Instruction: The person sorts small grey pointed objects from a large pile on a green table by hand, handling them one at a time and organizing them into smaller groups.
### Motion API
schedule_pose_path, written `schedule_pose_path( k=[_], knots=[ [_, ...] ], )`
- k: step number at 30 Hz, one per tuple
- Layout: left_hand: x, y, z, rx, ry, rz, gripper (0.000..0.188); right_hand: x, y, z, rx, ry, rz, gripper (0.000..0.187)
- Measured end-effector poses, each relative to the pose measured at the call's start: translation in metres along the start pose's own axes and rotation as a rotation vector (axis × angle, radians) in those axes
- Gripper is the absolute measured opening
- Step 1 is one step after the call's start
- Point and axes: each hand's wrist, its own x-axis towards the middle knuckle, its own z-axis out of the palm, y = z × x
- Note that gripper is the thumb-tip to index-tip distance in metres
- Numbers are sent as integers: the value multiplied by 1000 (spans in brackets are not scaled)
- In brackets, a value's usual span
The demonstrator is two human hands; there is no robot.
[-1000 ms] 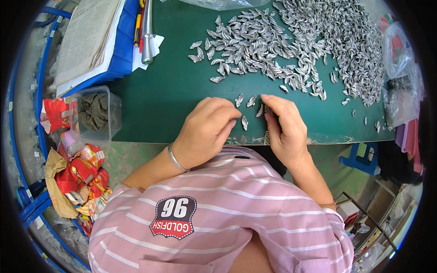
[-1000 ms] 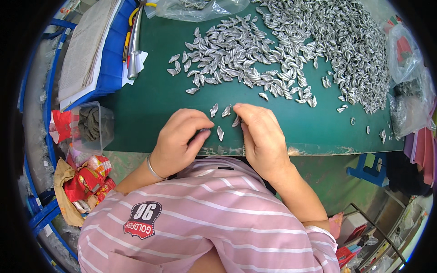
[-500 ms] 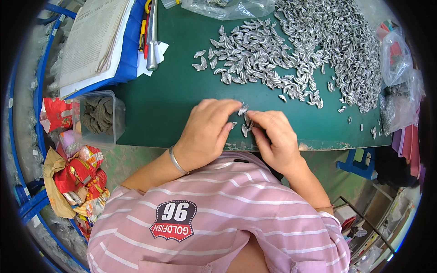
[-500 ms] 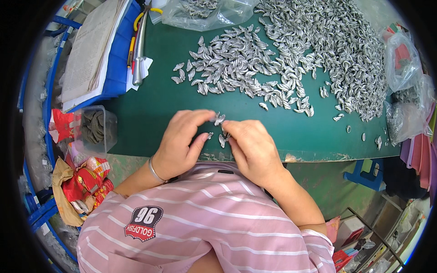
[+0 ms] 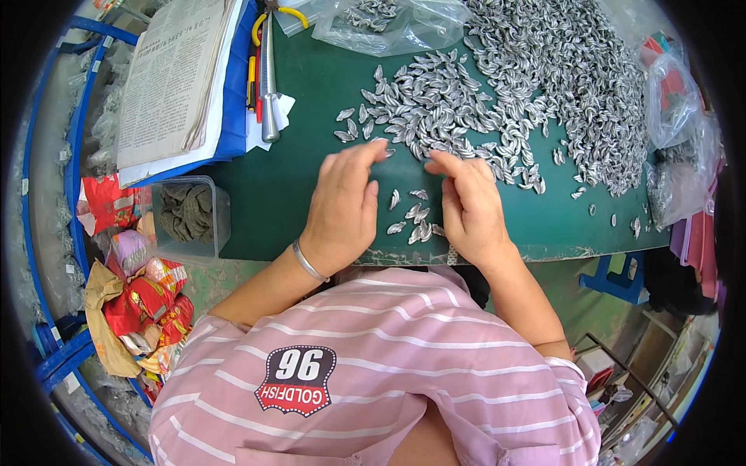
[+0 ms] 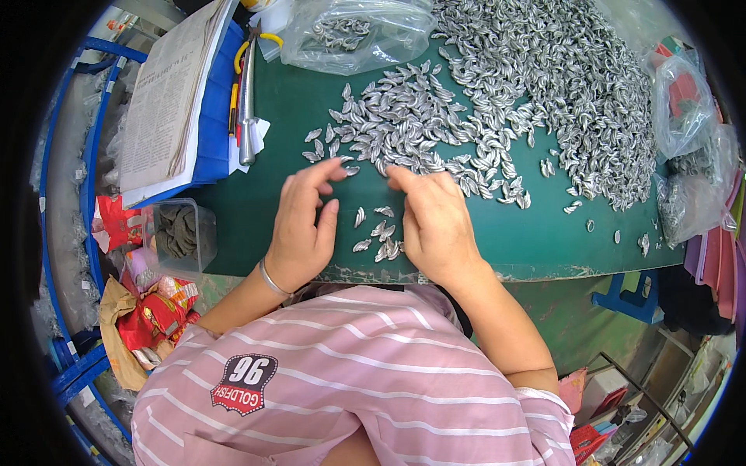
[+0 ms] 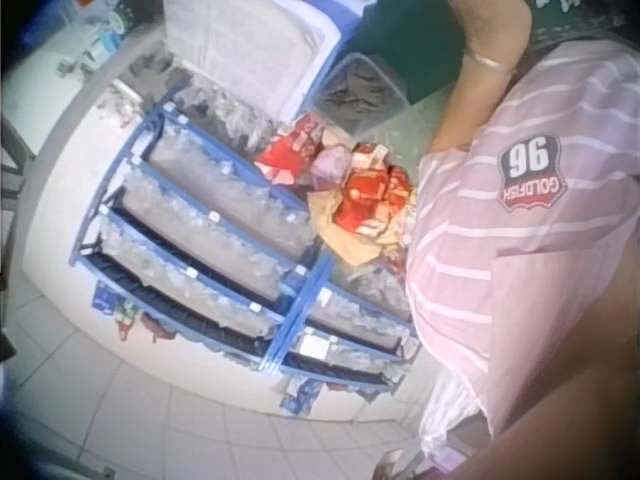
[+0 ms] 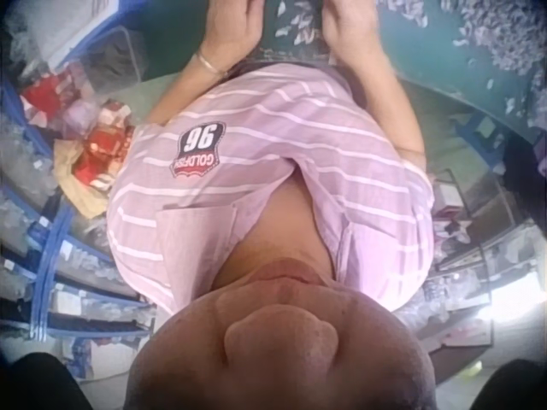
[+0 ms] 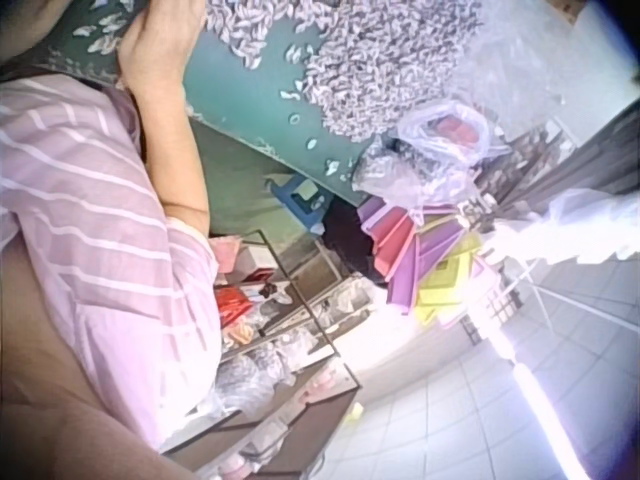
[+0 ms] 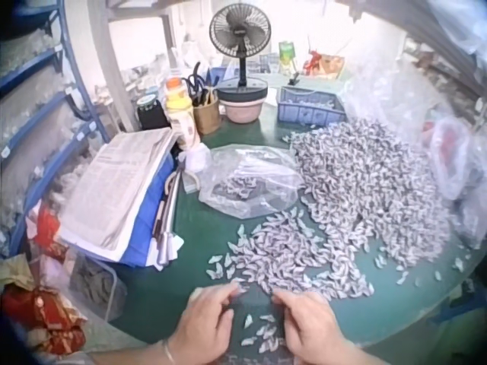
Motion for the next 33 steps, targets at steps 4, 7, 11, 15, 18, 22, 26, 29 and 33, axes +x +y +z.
schedule_pose_path(
  k=[4, 7, 11, 15, 18, 22, 26, 29, 33],
  knots=[
    [11, -4, 2, 161, 15, 106, 54, 8, -4, 5, -34, -53, -17, 52],
    [10, -4, -1, 92, -51, 41, 52, 3, -2, 0, 50, -48, -3, 51],
    [10, -4, -2, 63, -35, 59, 51, 5, 0, -1, -20, -71, 26, 49],
    [8, -2, -1, -79, -116, 27, 50, -2, -1, -2, 73, -44, -11, 48],
    [13, -3, 4, -63, -112, 73, 50, -1, 5, -5, -46, -35, -6, 48],
    [20, 0, 6, -109, -92, 15, 48, -1, 3, -10, -27, -49, 26, 46],
    [30, -7, 12, -38, -118, 136, 48, -2, -1, -13, -23, -74, 36, 44],
    [28, -2, 10, -91, -139, 40, 49, -2, 1, -16, -33, 5, 12, 42],
    [37, 1, 16, -2, -3, 186, 51, 3, 9, -11, -119, 154, 37, 40]
  ],
)
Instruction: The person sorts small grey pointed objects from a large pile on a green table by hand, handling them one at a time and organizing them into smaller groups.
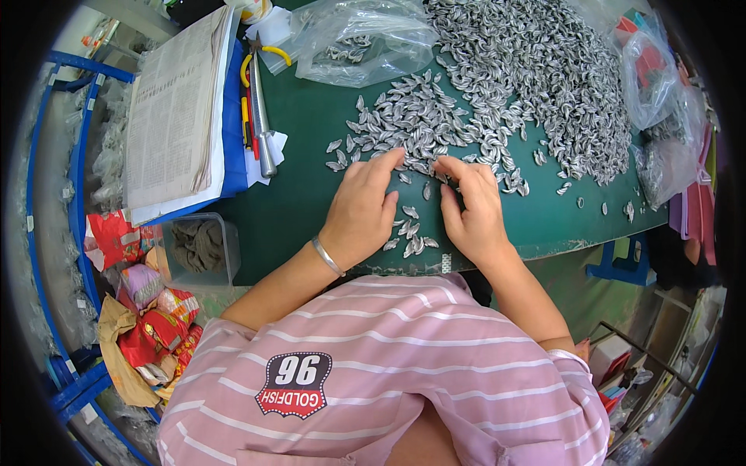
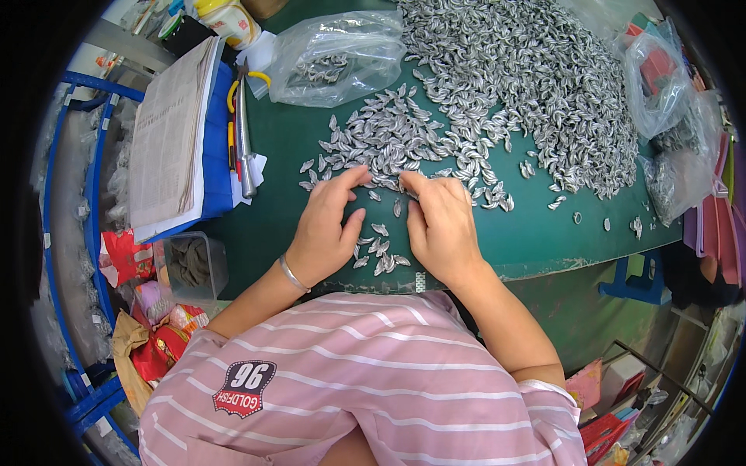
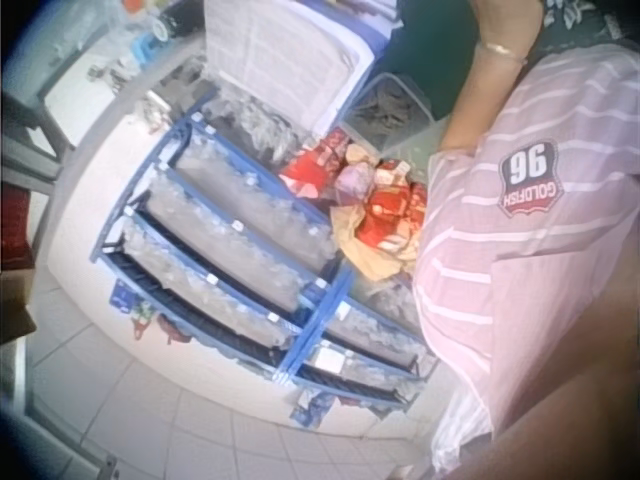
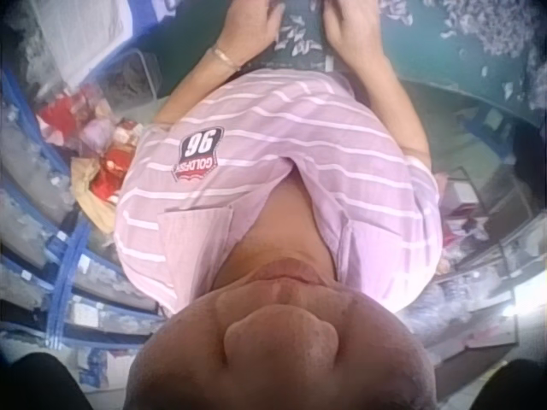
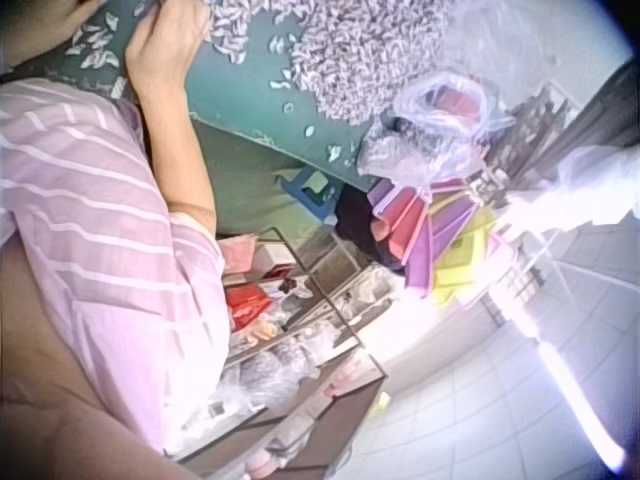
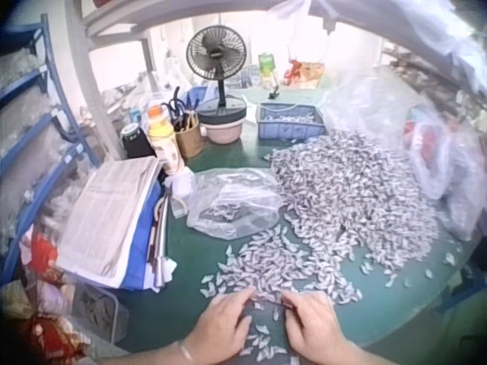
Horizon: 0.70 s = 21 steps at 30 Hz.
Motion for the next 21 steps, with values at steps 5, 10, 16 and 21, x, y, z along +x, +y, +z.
schedule_pose_path(
  k=[5, 10, 16, 21],
  knots=[
    [-1, 1, 0, -25, -148, -62, 49, 13, -1, 13, -76, 2, -17, 43],
    [-5, 2, -1, -129, -134, -125, 44, 15, 0, 18, -90, -19, -15, 43],
    [-3, 1, -1, -149, -140, -146, 41, 11, 4, 13, -3, 17, 43, 39],
    [3, 1, 1, -88, -90, -64, 38, 7, -2, -10, 209, 11, 295, 32]
  ],
)
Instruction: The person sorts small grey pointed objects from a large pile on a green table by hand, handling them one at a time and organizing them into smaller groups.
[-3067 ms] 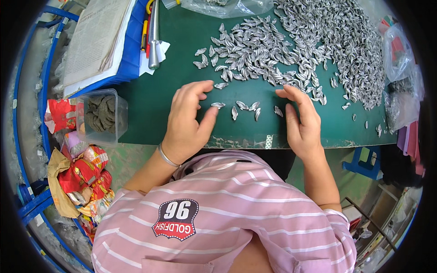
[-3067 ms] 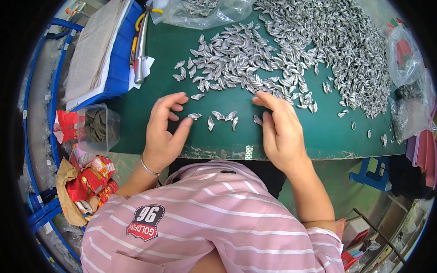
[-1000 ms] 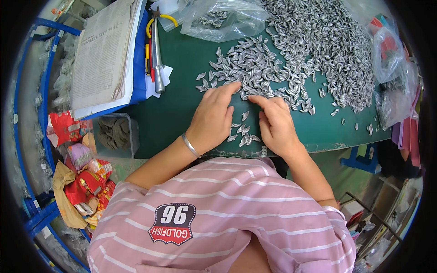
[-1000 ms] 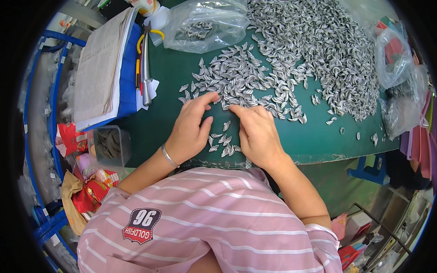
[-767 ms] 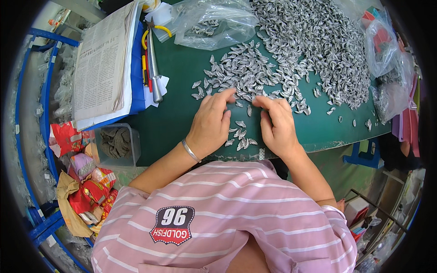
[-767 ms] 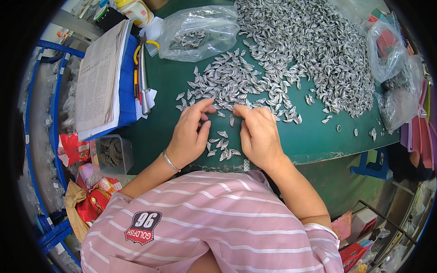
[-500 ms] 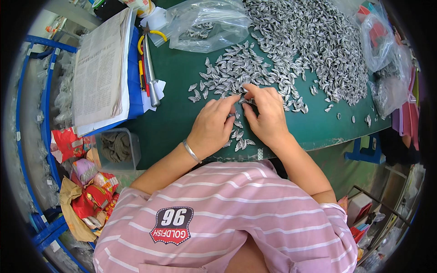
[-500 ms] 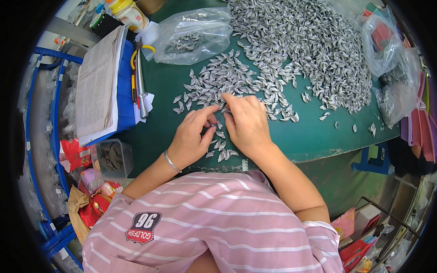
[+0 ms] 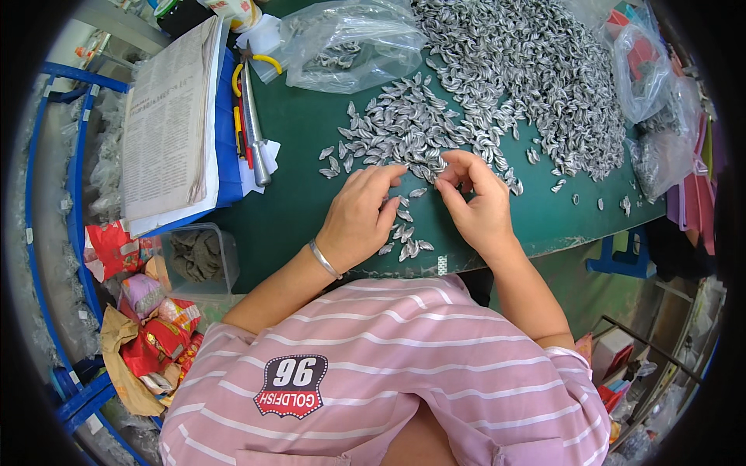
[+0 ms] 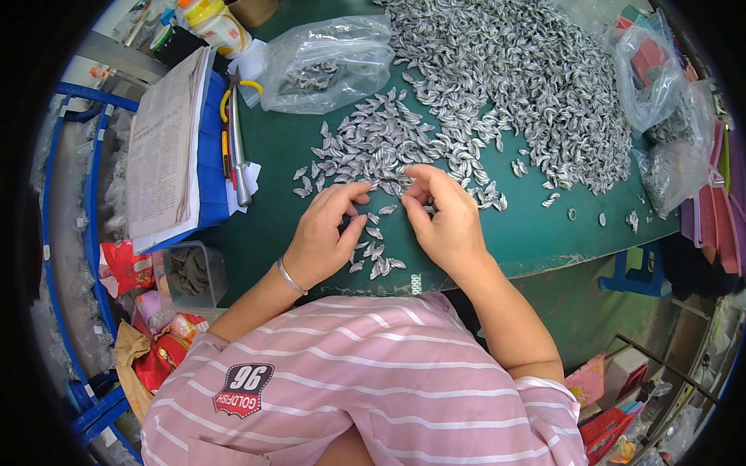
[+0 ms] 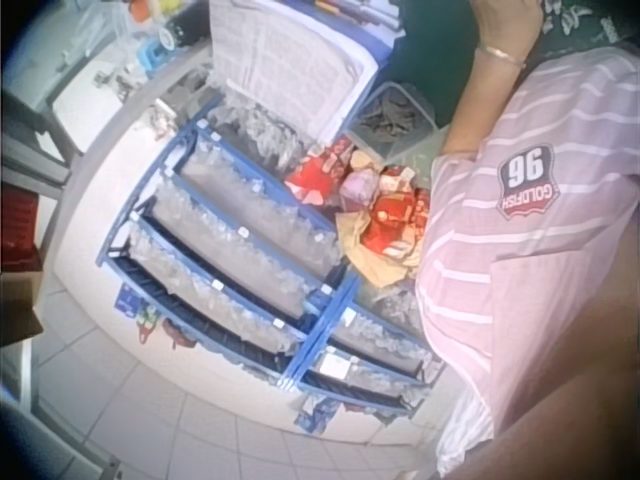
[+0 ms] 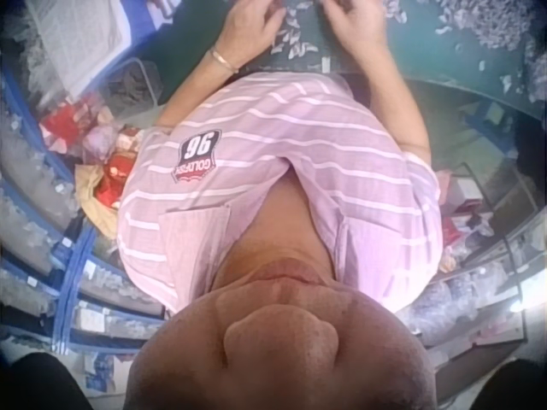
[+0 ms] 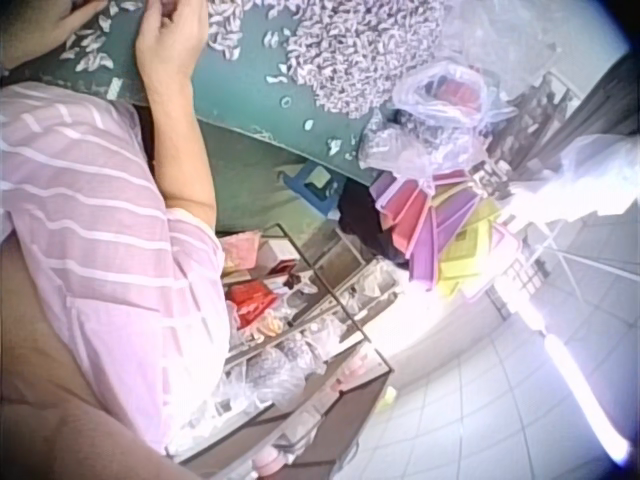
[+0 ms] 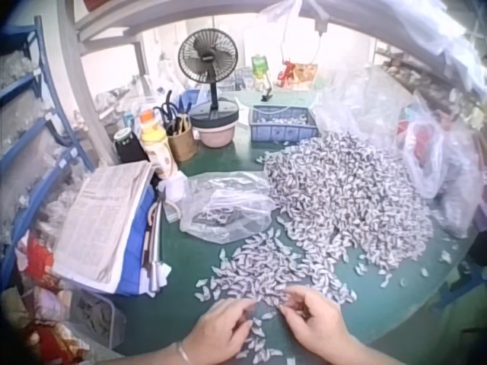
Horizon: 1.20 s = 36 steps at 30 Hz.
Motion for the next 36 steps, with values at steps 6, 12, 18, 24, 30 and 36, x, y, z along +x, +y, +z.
schedule_pose_path(
  k=[6, 12, 18, 24, 30, 36],
  knots=[
    [-5, -4, 0, 16, -170, 16, 33, -17, -1, -23, -87, -286, 138, 26],
    [12, 2, 10, 135, -86, 98, 32, -3, -7, -4, -205, -69, -268, 28],
    [1, -1, 7, 63, -77, 66, 35, -6, 4, -3, -172, -83, -294, 35],
    [1, 4, 9, 110, -103, 106, 42, -18, 4, -3, -122, -56, -293, 38],
    [-2, -2, 9, 125, -180, 129, 46, -29, 5, -9, -88, -135, -204, 34],
    [-1, 6, 11, 118, -164, 131, 37, -34, 20, -30, -188, 141, -94, 28]
  ],
)
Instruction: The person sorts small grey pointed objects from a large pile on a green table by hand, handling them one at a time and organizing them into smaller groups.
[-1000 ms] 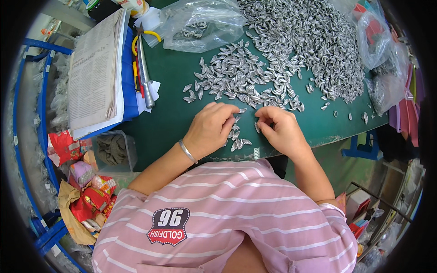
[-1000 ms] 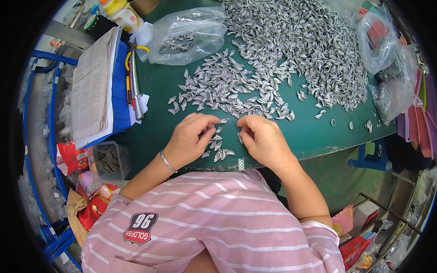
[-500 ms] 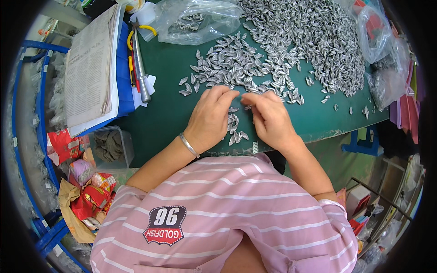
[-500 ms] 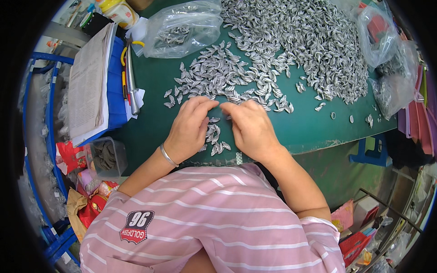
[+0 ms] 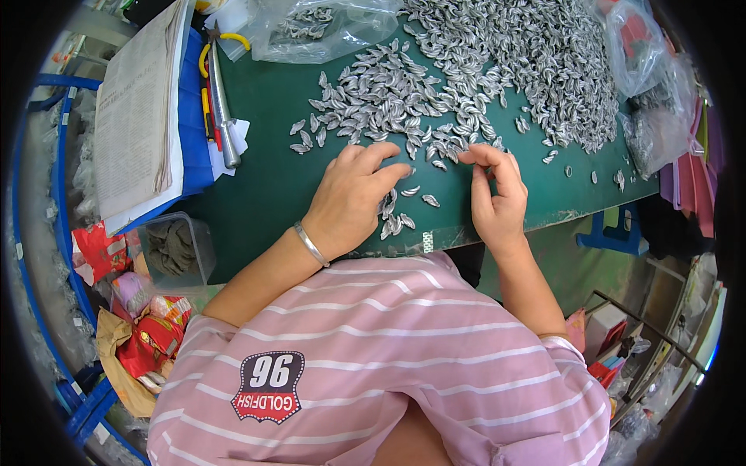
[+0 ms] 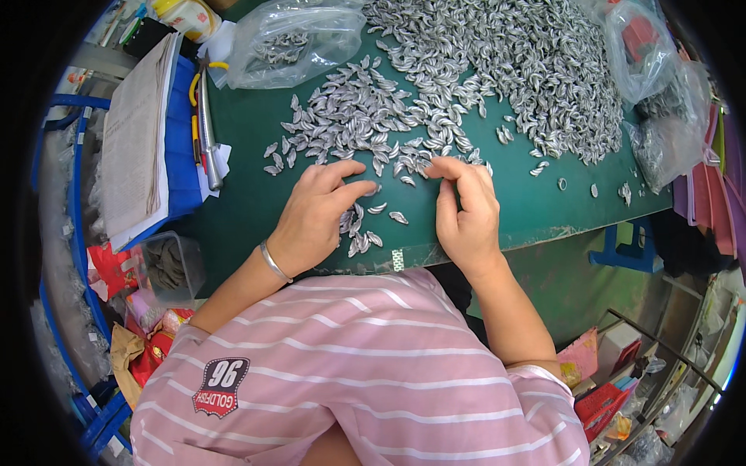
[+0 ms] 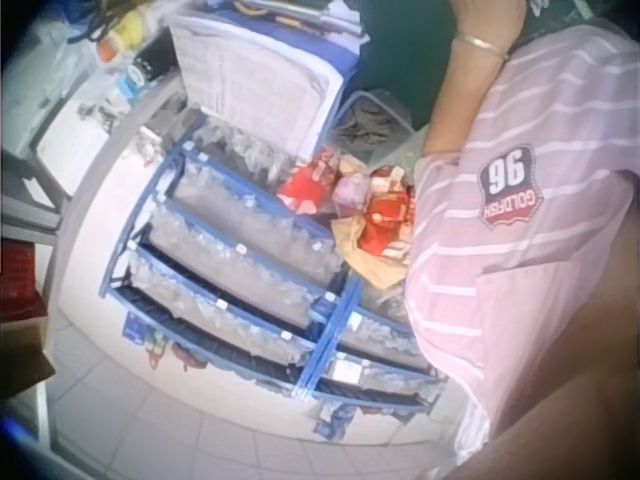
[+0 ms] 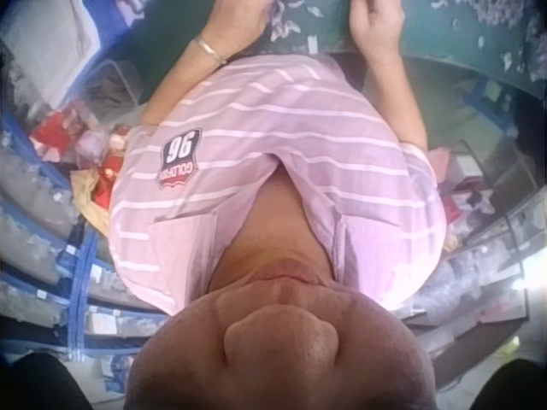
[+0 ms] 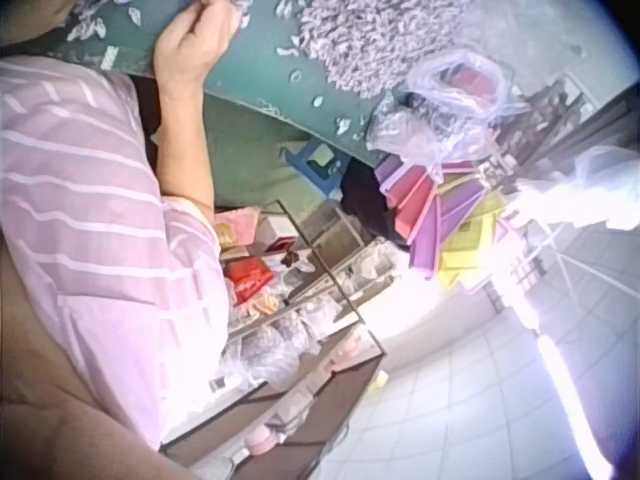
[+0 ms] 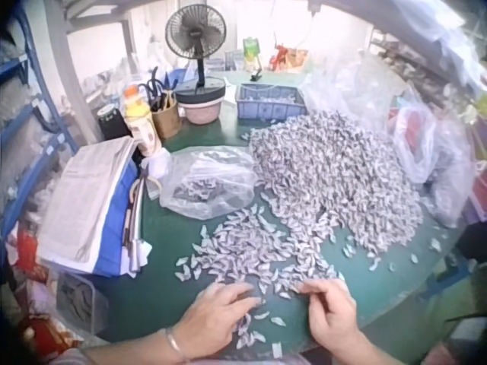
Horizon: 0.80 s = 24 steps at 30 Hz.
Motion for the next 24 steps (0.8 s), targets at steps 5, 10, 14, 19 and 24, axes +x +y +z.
schedule_pose_path(
  k=[5, 10, 14, 19, 24],
  knots=[
    [-1, -5, 0, -33, -33, 63, 29, -6, -1, 12, -75, -53, -128, 30],
    [-3, -4, -3, -125, 8, -23, 25, -5, -2, 20, -39, -57, -85, 21],
    [-3, -4, -5, -130, 14, -50, 23, -3, -16, 16, 17, -227, 81, 11],
    [-1, -3, -4, -134, 28, -40, 18, 4, -15, 8, 80, -151, 293, 9],
    [-2, -4, -4, -134, 22, -44, 17, 1, -10, 1, 96, -122, 255, 15]
  ],
)
